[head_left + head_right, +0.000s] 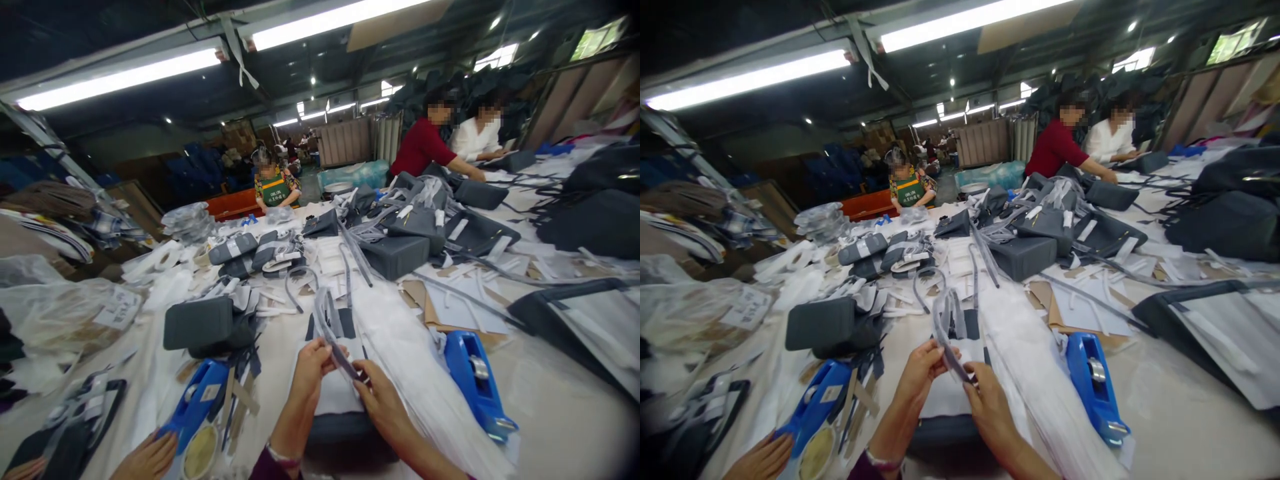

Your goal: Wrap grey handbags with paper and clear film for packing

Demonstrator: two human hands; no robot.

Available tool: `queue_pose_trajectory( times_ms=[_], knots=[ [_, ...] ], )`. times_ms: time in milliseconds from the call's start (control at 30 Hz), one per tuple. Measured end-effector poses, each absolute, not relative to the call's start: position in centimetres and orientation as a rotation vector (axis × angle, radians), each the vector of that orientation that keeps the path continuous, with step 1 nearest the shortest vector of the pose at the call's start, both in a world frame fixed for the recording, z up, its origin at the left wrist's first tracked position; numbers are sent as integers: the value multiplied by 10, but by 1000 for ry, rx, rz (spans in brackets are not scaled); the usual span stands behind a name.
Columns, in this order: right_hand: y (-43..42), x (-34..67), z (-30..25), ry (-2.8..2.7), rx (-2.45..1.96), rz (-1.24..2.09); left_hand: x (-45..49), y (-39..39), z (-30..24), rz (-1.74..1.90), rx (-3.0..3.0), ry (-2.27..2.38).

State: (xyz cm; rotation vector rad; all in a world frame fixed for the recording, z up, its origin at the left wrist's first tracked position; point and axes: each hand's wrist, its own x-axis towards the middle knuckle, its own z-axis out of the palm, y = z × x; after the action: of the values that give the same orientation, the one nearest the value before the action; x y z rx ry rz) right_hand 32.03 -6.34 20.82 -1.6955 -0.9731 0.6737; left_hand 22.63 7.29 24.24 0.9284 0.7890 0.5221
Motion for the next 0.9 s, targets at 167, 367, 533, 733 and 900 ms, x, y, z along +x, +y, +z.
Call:
queue_pose_trajectory(
  times_ms=[167,367,533,733,900],
  knots=[
    [-54,329,224,-866,-1626,965,230,69,255,726,938,772],
    [-20,343,227,-305,-1255,1366,232,56,260,759,1019,777],
    [-11,359,246,-346,-1215,1400,227,57,266,802,1119,731],
    [-3,357,256,-887,-1741,1144,225,51,269,764,1003,688],
    [-1,352,267,-1473,-1938,635,224,52,269,676,916,753]
  ],
)
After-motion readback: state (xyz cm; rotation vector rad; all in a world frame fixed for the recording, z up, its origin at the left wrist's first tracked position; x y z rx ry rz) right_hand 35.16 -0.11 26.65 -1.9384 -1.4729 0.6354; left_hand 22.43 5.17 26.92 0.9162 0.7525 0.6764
